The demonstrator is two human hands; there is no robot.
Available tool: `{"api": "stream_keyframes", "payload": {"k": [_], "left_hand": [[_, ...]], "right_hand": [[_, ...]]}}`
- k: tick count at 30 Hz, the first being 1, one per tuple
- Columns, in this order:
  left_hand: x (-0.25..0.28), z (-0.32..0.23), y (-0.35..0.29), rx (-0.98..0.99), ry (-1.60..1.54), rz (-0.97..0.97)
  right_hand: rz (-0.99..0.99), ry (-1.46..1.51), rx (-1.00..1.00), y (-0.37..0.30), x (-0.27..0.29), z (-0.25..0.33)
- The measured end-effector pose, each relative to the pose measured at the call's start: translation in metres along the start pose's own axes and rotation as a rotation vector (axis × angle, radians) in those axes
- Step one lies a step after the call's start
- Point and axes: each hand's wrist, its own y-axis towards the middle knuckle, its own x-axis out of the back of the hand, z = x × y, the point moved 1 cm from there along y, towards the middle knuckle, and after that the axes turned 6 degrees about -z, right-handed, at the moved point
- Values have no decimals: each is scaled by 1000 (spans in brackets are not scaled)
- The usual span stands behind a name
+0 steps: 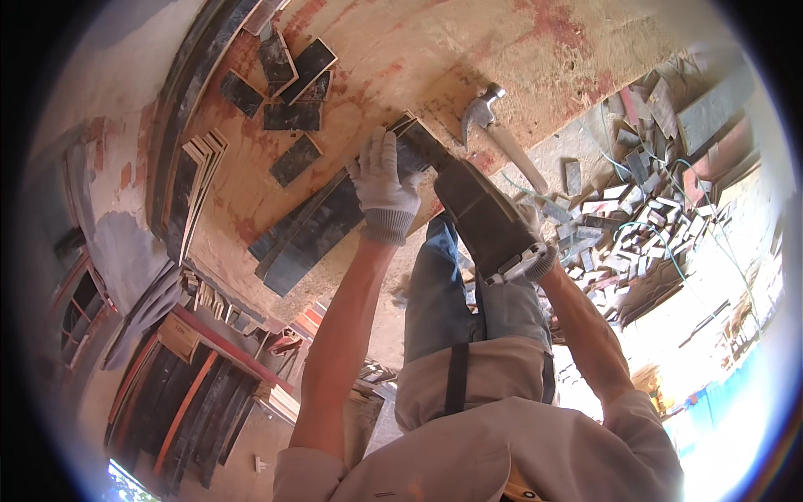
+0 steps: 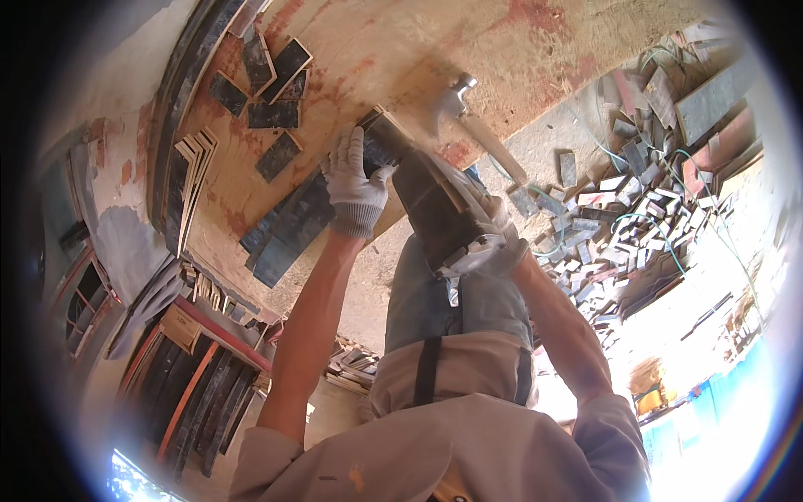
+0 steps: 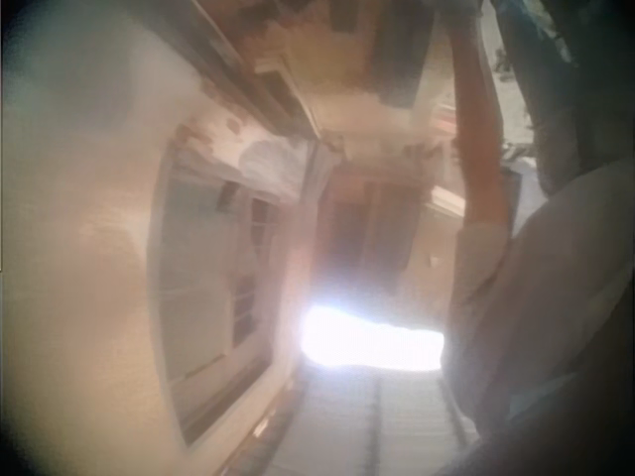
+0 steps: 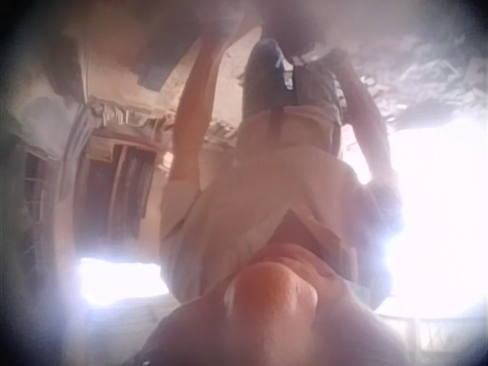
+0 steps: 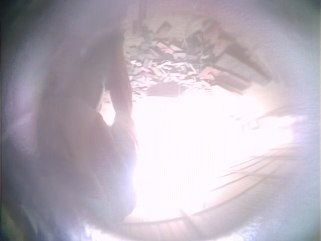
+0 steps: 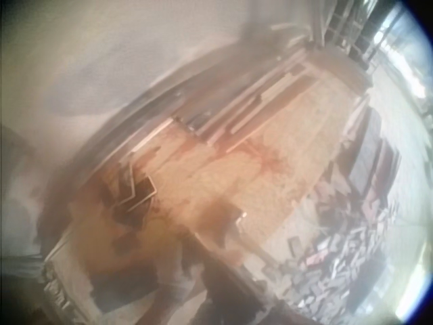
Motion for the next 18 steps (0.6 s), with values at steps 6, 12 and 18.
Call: {"api": "stream_keyframes", "payload": {"k": [6, 12, 18], "left_hand": [[0, -1, 2, -45, 6, -63], [-1, 1, 1, -11, -4, -25], [7, 3, -1, -30, -55, -52]], "right_hand": [[-23, -1203, 520, -22, -33, 34], [-4, -1113, 442, -3, 28, 11], [22, -547, 137, -17, 19, 5]]}}
